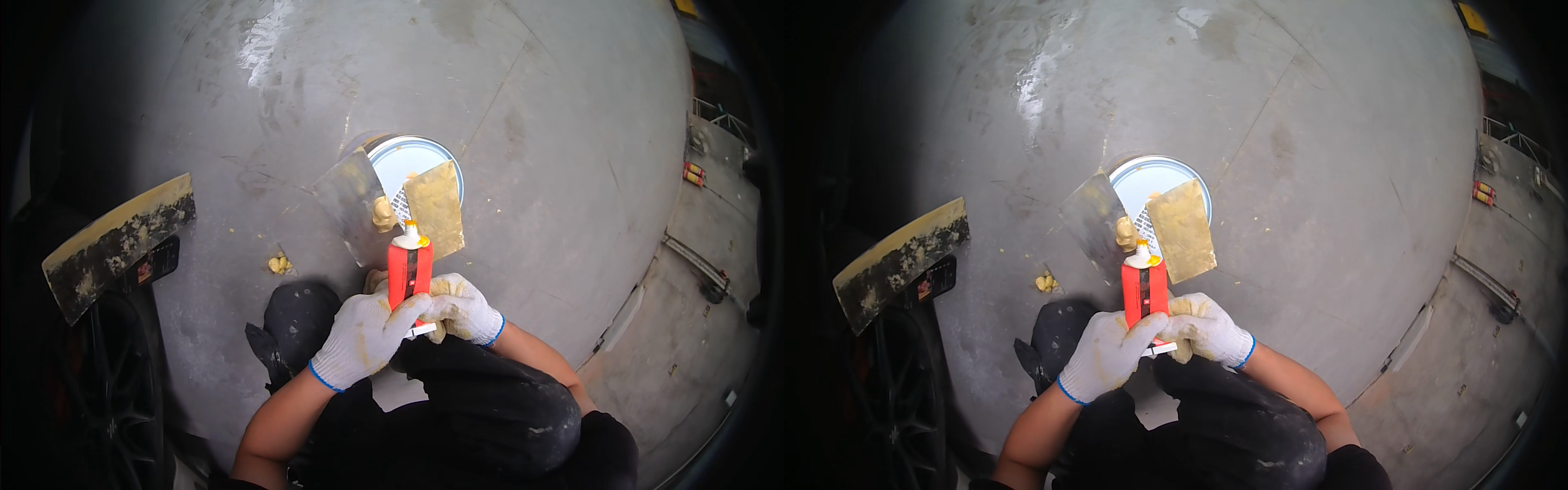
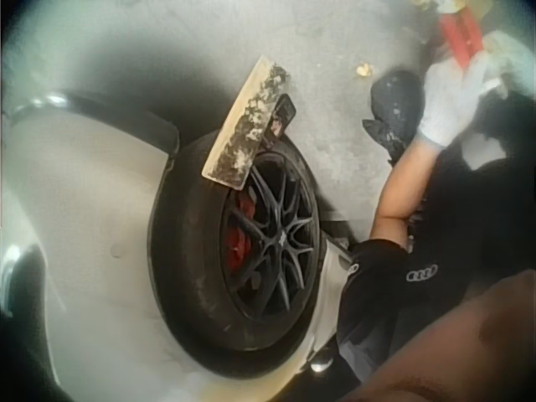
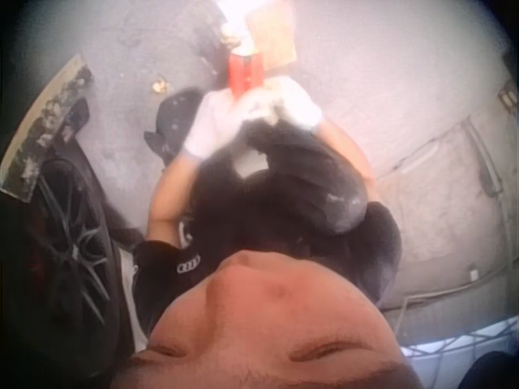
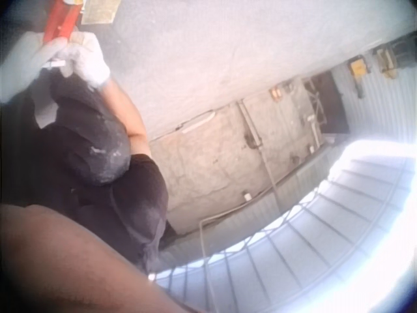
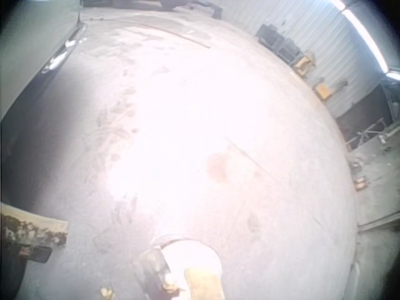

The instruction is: The person kneels beside a car and applies a yellow body filler to the front wheel arch using a putty knife. They scoop filler from a can, mix it with a hardener, and spread it over the surface.

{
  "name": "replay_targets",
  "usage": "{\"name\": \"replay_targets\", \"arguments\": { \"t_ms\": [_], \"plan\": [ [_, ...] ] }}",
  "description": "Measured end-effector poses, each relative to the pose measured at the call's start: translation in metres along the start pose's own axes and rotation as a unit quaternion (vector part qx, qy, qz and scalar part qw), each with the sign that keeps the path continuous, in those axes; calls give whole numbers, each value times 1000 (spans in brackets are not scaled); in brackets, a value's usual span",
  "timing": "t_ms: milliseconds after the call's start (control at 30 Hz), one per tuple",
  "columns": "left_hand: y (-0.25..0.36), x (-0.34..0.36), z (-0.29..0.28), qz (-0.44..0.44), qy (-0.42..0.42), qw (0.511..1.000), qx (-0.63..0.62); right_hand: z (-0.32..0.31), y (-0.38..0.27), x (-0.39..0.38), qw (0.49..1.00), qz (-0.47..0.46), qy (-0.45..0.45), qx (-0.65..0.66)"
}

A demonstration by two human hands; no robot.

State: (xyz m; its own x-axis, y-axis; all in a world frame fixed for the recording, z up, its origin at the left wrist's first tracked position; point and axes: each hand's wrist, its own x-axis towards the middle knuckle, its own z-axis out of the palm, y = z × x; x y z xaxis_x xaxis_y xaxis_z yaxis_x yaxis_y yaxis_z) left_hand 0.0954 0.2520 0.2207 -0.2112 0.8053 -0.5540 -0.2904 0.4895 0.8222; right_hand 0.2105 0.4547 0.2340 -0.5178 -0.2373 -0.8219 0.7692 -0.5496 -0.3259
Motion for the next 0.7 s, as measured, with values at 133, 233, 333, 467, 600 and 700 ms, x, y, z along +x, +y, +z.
{"name": "replay_targets", "arguments": {
  "t_ms": [133, 233, 333, 467, 600, 700],
  "plan": [
    [-7, -1, 6, 85, 88, 992, -21, 3, -3, 2, 995, -11, 68, -77],
    [-6, -3, 4, 123, 24, 978, 168, 6, -8, 2, 993, -24, 85, -76],
    [-1, -3, 4, -98, 65, 985, -125, 10, -10, 4, 995, 3, 93, -30],
    [-1, 4, 7, -17, 156, 976, -151, 14, -5, 11, 998, -1, 57, 34],
    [-7, 5, 8, 19, 113, 992, -45, 15, -3, 16, 995, 43, 88, 10],
    [-9, 3, 6, 11, 91, 996, -9, 13, -8, 17, 993, -14, 116, -23]
  ]
}}
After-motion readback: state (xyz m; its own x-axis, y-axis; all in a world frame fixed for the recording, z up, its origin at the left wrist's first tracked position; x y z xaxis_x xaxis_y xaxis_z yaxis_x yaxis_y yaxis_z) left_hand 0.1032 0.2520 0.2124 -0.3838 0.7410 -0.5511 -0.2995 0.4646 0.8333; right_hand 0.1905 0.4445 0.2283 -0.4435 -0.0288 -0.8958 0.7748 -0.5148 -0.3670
